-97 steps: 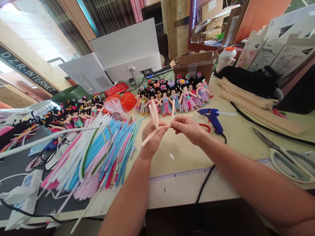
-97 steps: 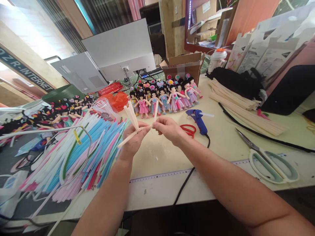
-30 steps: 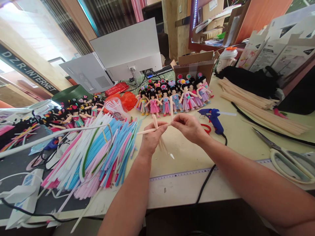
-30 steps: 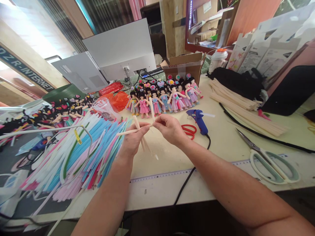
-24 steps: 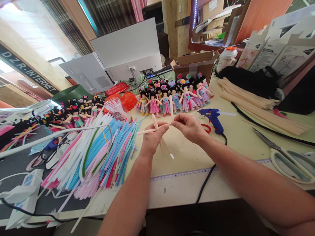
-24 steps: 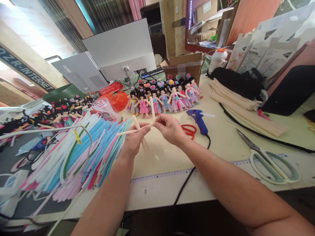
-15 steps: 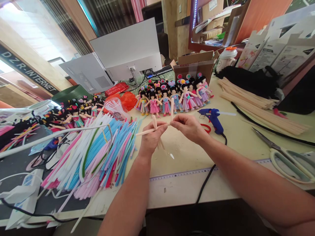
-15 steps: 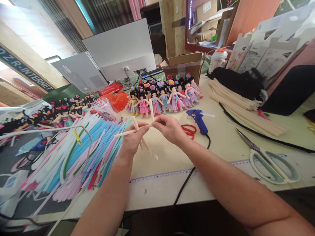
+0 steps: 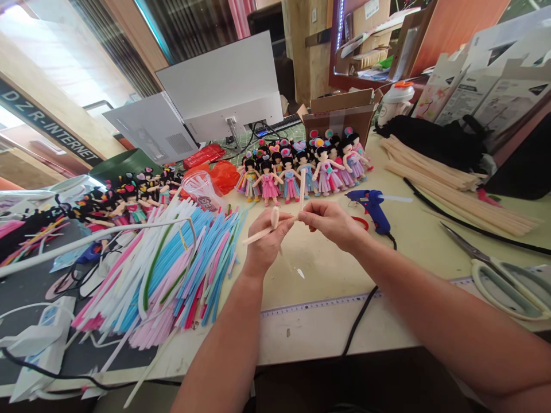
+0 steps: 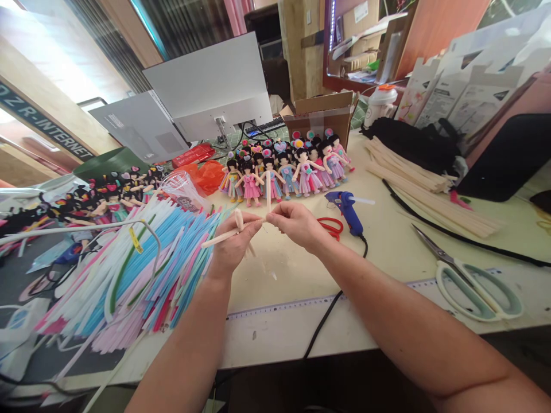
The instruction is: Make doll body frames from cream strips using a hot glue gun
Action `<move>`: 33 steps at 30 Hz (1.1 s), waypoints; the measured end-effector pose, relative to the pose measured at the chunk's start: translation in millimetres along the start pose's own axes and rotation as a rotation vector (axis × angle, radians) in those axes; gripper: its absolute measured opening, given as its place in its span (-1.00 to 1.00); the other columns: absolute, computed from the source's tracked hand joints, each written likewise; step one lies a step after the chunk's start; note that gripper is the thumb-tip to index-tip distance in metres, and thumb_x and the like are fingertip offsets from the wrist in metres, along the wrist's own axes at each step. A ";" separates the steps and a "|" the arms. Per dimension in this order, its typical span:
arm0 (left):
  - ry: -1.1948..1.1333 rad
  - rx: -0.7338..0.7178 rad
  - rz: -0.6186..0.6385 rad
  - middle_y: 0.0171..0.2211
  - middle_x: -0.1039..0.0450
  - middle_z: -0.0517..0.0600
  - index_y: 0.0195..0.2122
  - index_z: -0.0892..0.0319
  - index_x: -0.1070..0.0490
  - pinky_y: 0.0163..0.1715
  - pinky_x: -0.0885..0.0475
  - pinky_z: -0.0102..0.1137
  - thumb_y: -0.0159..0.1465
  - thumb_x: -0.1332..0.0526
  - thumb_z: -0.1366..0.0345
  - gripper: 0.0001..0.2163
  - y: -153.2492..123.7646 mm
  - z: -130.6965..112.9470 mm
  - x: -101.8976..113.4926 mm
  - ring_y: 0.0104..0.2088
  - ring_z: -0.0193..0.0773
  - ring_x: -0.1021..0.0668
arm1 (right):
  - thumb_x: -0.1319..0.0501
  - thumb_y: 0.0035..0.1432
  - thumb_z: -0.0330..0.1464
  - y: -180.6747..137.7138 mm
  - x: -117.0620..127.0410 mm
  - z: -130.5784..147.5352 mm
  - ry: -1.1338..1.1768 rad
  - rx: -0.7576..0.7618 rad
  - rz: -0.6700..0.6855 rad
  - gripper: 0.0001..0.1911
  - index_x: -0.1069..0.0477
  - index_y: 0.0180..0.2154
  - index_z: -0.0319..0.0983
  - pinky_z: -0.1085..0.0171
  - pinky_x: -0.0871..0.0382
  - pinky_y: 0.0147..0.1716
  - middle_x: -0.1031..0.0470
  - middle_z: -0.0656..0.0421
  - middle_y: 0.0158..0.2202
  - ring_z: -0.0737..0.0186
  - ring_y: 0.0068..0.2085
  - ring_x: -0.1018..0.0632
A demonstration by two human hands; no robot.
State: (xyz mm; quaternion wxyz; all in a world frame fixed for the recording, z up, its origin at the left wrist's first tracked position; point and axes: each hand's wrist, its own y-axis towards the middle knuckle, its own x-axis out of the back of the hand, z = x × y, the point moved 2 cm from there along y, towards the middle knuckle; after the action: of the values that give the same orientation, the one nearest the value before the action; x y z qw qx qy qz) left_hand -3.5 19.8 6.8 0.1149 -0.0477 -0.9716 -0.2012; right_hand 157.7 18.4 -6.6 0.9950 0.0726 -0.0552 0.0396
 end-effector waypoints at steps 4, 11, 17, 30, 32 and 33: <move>0.024 -0.040 0.019 -0.40 -0.48 -0.04 -0.45 0.06 -0.57 -0.20 -0.33 -0.33 0.11 -0.33 0.29 -0.97 -1.1 -2.1 -0.9 -0.33 -0.24 -0.46 | -0.24 -0.02 -0.18 -0.1 -1.0 1.2 0.033 -0.026 0.003 -0.71 -0.24 -0.57 -0.20 0.33 -0.12 -0.57 -0.23 0.29 -0.61 0.39 -0.55 -0.26; 0.002 0.010 0.005 -0.43 -0.48 -0.04 -0.47 0.08 -0.56 -0.21 -0.32 -0.33 0.08 -0.35 0.28 -0.97 -1.4 -1.6 -1.7 -0.33 -0.23 -0.46 | -0.22 -0.02 -0.22 -0.9 -2.8 0.5 0.039 -0.015 -0.040 -0.74 -0.24 -0.57 -0.21 0.35 -0.03 -0.60 -0.20 0.30 -0.61 0.41 -0.56 -0.20; -0.106 0.112 0.006 -0.49 -0.43 -0.07 -0.47 0.12 -0.52 -0.31 -0.30 -0.35 0.02 -0.38 0.11 -0.80 -1.9 6.2 -2.8 -0.39 -0.27 -0.41 | -0.21 0.01 -0.19 -0.1 -1.8 -0.5 0.016 0.041 -0.062 -0.73 -0.24 -0.54 -0.20 0.34 -0.01 -0.59 -0.18 0.30 -0.59 0.41 -0.55 -0.17; -0.263 0.441 -0.146 -0.57 -0.23 -0.11 -0.56 0.13 -0.28 -0.48 -0.17 -0.43 0.04 -0.22 -0.20 -0.55 3.7 26.1 2.8 -0.50 -0.35 -0.29 | -0.17 0.16 -0.39 -10.8 0.3 14.7 -0.378 0.542 -0.241 -0.85 -0.34 -0.47 -0.20 0.29 -0.17 -0.41 -0.32 0.22 -0.46 0.31 -0.43 -0.32; -0.301 0.468 -0.068 -0.63 -0.20 -0.12 -0.62 0.15 -0.27 -0.51 -0.13 -0.44 0.06 -0.22 -0.15 -0.56 4.5 25.8 2.9 -0.55 -0.38 -0.24 | -0.17 0.17 -0.40 -10.2 2.8 14.6 -0.400 0.553 -0.251 -0.86 -0.35 -0.45 -0.20 0.29 -0.19 -0.39 -0.33 0.22 -0.45 0.31 -0.41 -0.34; -0.319 0.494 -0.031 -0.64 -0.23 -0.11 -0.63 0.16 -0.30 -0.52 -0.13 -0.44 0.07 -0.21 -0.13 -0.57 4.6 25.1 2.8 -0.56 -0.39 -0.25 | -0.18 0.17 -0.40 -9.6 4.3 14.4 -0.408 0.556 -0.261 -0.87 -0.36 -0.45 -0.20 0.29 -0.19 -0.39 -0.33 0.22 -0.45 0.30 -0.41 -0.35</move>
State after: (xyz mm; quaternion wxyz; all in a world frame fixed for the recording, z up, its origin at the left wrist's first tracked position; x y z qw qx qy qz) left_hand -10.7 34.3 -13.2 -0.0340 -0.0342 -0.9976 0.0497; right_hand 161.3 7.0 6.8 0.9024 0.3532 -0.2300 -0.0897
